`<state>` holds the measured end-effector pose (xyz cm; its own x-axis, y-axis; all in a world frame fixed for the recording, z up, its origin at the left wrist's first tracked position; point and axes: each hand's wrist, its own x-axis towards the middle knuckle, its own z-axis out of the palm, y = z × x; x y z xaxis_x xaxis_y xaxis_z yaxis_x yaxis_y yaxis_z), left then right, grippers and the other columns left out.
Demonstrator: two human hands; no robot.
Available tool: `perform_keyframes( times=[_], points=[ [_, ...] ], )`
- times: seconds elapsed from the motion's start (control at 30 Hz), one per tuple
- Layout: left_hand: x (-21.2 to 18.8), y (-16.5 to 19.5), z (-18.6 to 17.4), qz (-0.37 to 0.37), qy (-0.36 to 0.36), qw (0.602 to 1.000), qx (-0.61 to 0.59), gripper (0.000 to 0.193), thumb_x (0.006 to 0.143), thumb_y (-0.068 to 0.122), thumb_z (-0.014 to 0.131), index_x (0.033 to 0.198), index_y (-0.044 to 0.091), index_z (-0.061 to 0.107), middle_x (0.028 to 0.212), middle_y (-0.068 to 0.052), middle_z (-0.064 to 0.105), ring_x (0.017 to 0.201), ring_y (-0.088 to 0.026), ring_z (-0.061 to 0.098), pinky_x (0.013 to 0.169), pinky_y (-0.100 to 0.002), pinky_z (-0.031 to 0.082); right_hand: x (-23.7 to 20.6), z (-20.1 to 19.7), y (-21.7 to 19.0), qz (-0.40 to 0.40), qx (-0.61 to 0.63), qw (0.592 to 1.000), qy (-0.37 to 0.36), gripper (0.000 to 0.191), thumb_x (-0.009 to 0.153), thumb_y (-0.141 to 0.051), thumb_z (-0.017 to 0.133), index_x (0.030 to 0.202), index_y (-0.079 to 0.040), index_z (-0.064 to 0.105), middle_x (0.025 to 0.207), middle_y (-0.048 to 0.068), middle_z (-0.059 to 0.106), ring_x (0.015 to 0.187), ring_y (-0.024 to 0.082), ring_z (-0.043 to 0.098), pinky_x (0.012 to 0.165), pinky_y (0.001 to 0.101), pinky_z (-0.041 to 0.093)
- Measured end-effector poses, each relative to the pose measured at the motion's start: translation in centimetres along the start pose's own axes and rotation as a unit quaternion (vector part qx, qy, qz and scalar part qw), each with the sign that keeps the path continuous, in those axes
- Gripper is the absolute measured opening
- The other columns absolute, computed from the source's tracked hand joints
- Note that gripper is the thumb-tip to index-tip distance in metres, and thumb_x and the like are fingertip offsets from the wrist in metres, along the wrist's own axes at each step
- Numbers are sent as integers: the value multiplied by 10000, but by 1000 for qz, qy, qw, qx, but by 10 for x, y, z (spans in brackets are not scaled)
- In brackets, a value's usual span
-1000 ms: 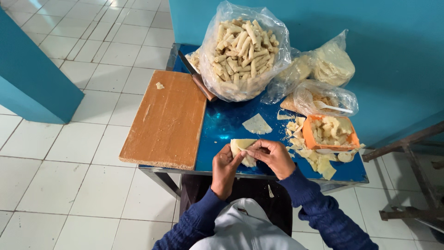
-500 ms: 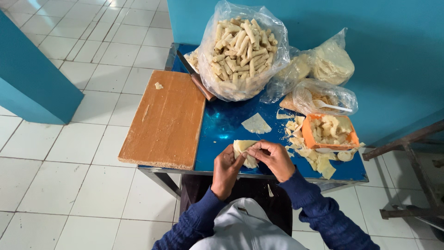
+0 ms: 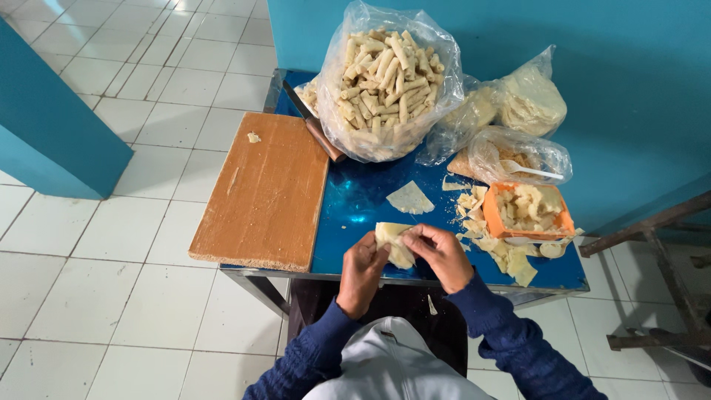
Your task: The person sits at a table folding thin flat dough sheets over filling. They spoon filling from an orange container onto a dough sheet, fold the sheet over by hand, and place the folded piece in a growing row on the table, repeating the cycle.
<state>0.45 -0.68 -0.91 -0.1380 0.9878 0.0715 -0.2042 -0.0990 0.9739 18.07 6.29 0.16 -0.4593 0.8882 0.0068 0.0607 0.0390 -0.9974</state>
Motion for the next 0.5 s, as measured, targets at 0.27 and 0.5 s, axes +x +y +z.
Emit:
perform_keyframes(
  times=[0.27,0.5],
  points=[
    [-1,3,-12,-74,-10,992,-107,327,993,129,559,1257,-54,617,1114,-88,747,961,-125,697,846,-266,531,20,-29,27,124,311,941,41,102,1010,-144,626,1047,-64,678,975,39,724,849,143,692,776,299,566],
    [-9,17,-24,-54,-6,986,-156,333,1012,135,550,1266,-74,598,1145,-133,729,1037,-180,703,948,-334,550,43,-63,1,-31,188,973,130,109,1010,-134,648,1060,-40,672,1059,59,730,959,163,719,871,342,629]
  ],
)
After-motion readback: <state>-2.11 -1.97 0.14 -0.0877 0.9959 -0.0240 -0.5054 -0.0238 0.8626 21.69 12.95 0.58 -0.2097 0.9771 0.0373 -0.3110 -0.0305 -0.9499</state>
